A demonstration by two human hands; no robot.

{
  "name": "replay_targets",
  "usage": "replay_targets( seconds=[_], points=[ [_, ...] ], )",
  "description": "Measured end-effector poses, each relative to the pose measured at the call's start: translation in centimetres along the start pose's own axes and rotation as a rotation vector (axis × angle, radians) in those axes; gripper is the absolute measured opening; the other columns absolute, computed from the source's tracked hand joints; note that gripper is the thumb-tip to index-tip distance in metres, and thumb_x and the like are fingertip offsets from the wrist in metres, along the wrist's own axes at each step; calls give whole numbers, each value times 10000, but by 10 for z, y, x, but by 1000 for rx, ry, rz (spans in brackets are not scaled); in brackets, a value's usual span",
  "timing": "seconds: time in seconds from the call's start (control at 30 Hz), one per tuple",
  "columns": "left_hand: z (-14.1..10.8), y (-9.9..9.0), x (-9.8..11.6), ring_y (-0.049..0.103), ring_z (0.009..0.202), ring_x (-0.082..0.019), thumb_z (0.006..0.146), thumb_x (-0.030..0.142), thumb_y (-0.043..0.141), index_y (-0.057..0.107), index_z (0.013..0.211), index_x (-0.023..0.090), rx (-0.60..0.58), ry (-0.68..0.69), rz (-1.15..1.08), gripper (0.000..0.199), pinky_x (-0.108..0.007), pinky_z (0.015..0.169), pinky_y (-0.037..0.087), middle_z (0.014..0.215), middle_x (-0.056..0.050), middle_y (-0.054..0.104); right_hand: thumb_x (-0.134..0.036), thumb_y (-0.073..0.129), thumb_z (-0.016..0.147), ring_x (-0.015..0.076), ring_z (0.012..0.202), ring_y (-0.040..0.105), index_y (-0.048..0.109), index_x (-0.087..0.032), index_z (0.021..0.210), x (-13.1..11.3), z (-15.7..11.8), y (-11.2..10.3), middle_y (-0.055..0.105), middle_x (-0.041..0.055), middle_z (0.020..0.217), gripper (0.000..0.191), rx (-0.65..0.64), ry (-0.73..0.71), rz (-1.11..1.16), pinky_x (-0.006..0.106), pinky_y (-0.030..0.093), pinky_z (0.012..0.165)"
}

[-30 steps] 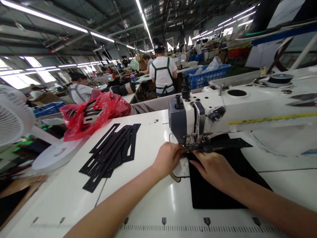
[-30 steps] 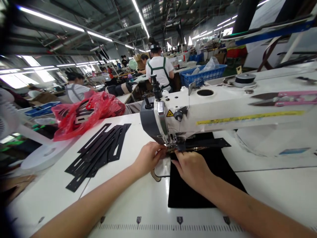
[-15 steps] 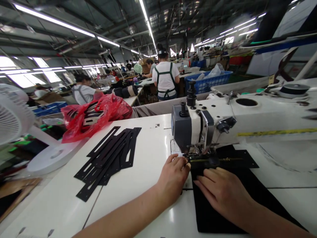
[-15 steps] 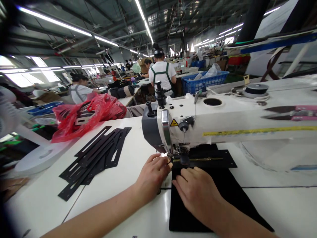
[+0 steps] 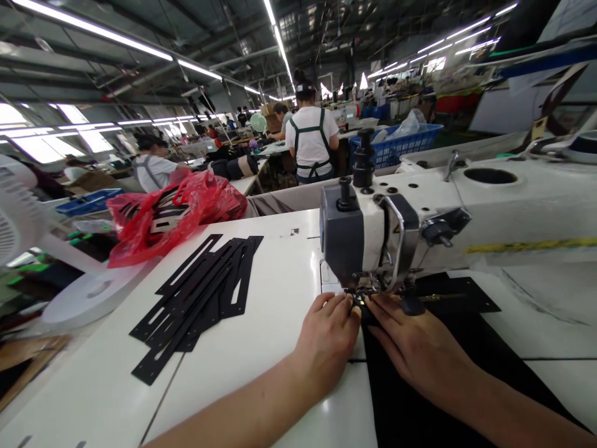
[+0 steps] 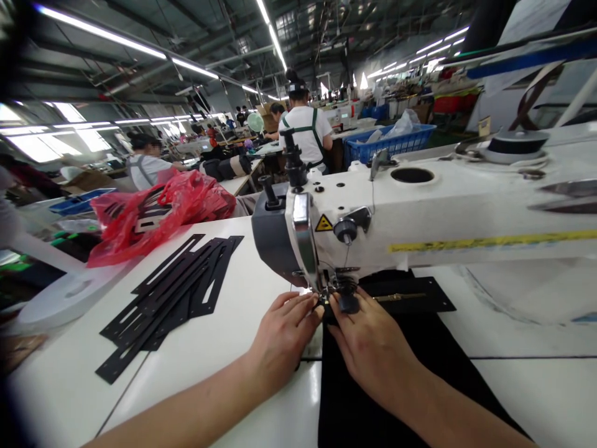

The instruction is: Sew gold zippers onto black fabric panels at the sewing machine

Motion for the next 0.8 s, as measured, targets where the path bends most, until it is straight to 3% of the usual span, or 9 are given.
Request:
replay_targets(
  seconds=[0.6, 0.8],
  points=[
    [3, -1, 1, 615, 923, -219, 943, 148, 372, 621, 907, 109, 49, 6, -12, 255, -381, 840, 490, 929, -114, 663, -125, 396, 866, 234, 985, 606, 601, -83, 1091, 0, 3, -1, 632, 137, 1102, 307, 18, -9, 1, 392, 506, 849],
    [5, 4, -2, 610, 922, -233, 918, 140, 411, 619, 944, 113, 28, 7, -50, 212, -392, 820, 492, 935, -119, 653, -116, 427, 845, 217, 965, 606, 582, -133, 1112, 3, 7, -1, 644, 107, 1050, 309, -2, 13, 68, 399, 491, 873]
  ],
)
Point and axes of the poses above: each hand's wrist, its own z-axis towards the middle knuckle, its own y-axis out of the palm, x = y × z, the point moved 10 cm from there along z, towards the middle knuckle
